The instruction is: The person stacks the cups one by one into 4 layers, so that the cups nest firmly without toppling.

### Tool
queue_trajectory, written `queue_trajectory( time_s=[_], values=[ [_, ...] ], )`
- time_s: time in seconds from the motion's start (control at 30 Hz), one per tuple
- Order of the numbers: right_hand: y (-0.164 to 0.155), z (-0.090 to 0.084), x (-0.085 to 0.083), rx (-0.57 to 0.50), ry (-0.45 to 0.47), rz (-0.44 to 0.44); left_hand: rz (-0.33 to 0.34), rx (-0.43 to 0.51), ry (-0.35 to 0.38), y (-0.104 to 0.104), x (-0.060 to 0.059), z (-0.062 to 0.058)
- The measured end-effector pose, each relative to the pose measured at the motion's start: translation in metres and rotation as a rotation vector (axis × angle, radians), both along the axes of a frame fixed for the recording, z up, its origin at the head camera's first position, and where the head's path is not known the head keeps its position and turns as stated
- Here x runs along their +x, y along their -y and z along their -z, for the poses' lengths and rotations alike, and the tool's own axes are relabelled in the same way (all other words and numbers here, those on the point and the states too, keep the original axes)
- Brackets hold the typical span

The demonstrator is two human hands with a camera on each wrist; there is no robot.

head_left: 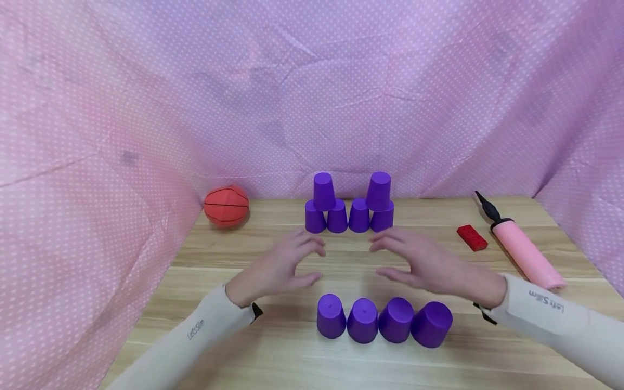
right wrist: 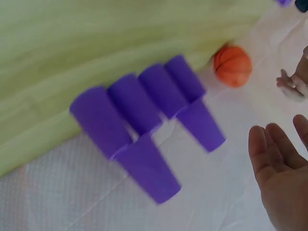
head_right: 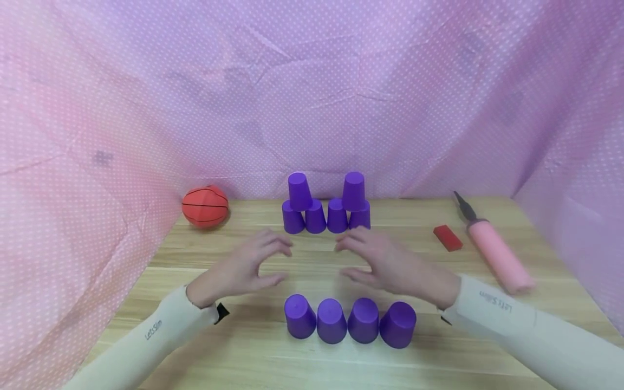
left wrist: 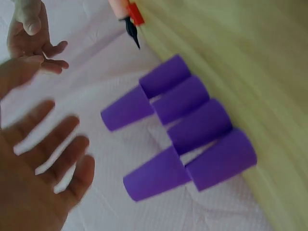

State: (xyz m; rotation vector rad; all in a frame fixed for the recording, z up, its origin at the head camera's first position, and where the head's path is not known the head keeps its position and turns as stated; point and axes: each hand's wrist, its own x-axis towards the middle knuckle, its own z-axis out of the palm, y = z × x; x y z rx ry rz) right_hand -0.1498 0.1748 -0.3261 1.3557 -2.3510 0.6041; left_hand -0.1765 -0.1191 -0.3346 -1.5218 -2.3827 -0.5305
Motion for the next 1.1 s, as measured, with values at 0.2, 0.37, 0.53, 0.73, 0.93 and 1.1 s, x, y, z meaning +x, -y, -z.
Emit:
queue_trajectory(
  time_s=[0.2,0.37,0.53,0.73,0.93,1.1],
  values=[
    [0.009,0.016,0.026,0.128,0.073,-0.092,0.163,-0.119,0.092,-0.002,0.022,0.015],
    [0.013,0.027,0.037,0.217,0.163,-0.151,0.225,-0.154,0.114,-0.004,0.029,0.023],
    [0.016,0.034,0.040,0.221,0.192,-0.187,0.231,-0.168,0.142,-0.007,0.032,0.026],
    [0.017,0.036,0.040,0.209,0.189,-0.184,0.199,-0.192,0.165,-0.007,0.033,0.029],
    [0.017,0.038,0.039,0.209,0.187,-0.168,0.183,-0.202,0.192,-0.006,0.031,0.032],
    [0.018,0.038,0.038,0.210,0.196,-0.164,0.183,-0.196,0.177,-0.005,0.030,0.035]
  ],
)
